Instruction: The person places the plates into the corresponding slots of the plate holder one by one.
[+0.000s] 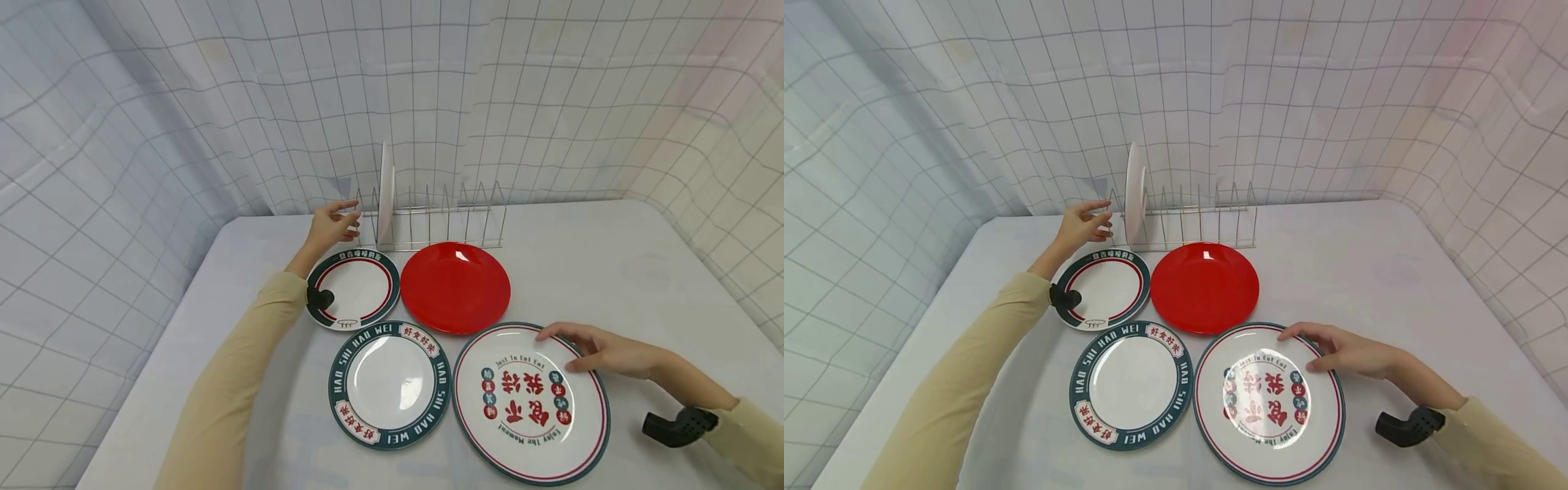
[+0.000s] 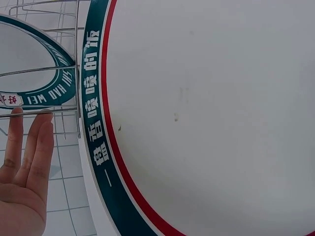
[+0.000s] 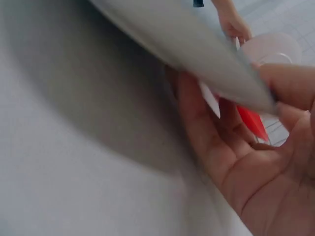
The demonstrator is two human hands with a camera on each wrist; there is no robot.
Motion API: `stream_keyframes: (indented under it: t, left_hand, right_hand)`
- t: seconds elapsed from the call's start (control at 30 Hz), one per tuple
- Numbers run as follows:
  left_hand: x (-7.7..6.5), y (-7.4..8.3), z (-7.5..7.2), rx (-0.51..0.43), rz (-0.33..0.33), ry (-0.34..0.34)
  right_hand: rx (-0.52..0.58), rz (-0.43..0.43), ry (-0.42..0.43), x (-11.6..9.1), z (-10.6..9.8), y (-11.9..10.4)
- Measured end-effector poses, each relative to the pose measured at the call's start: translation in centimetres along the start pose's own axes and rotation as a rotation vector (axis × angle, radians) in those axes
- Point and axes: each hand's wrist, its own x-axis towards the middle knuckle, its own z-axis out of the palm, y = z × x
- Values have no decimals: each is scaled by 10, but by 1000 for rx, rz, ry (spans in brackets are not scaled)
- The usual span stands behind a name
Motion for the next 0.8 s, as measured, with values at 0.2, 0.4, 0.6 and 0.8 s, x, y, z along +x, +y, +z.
stream_keyframes:
  t: [0.2,0.4,0.6,0.8]
  left_hand:
    - [1,-3,0,-17,-8,-4]
    - [2,-4,1,-23,-14,-7]
    - [-1,-1,1,-7,-25,-4]
    - [0,-2,1,-15,-25,-6]
  right_hand:
    - [-3,31,32,-2,1,3]
    - [37,91,12,-4,2,3]
    - [92,92,-35,-5,2,2]
    - [133,47,-101,-7,0,6]
